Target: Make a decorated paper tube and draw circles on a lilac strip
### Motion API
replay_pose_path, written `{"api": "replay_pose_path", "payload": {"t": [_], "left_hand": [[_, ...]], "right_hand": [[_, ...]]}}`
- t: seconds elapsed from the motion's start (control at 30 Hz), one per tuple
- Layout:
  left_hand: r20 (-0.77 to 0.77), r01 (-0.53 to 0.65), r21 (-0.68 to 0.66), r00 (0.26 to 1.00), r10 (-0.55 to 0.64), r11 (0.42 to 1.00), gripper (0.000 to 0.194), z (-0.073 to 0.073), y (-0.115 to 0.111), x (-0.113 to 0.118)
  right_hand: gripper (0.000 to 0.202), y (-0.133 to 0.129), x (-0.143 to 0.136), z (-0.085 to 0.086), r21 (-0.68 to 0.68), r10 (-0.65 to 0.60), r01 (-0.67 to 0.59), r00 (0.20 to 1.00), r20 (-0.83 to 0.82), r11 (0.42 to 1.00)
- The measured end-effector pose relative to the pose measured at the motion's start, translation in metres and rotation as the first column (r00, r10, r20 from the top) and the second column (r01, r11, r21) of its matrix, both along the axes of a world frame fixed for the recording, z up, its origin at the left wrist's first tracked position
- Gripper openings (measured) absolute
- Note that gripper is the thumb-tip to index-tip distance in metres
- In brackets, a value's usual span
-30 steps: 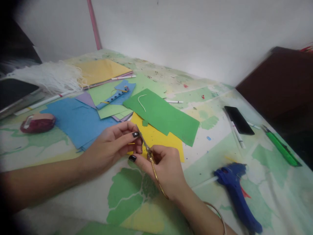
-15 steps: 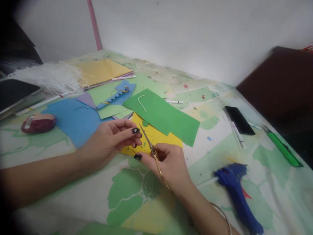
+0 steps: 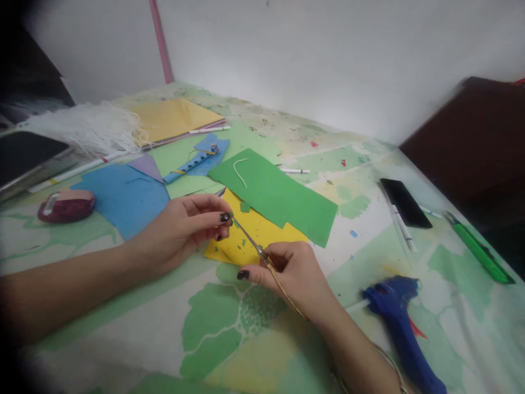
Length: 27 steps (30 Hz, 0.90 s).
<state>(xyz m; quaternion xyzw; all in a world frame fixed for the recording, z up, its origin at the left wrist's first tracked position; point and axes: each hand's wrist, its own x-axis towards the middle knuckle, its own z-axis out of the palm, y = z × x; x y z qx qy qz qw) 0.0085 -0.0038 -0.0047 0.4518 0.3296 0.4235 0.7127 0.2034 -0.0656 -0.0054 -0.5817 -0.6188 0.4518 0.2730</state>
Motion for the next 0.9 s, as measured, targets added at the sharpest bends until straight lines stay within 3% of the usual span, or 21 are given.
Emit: {"api": "replay_pose_path", "payload": {"t": [0.27,0.9], "left_hand": [[-0.075,0.016,0.072,0.997,-0.01,0.997,0.008,0.0017,-0.0014,0.0002],[-0.063,0.019,0.144,0.998,-0.01,0.989,0.009,-0.001,-0.0029,0.0019]], "right_hand": [[0.049,0.0007,-0.0025,-0.0003,0.001,-0.015,0.015,1.0,0.011,1.0],[0.053,0.0004,-0.004,0.0009,-0.025,-0.007,0.007,1.0,-0.008,1.0]]}}
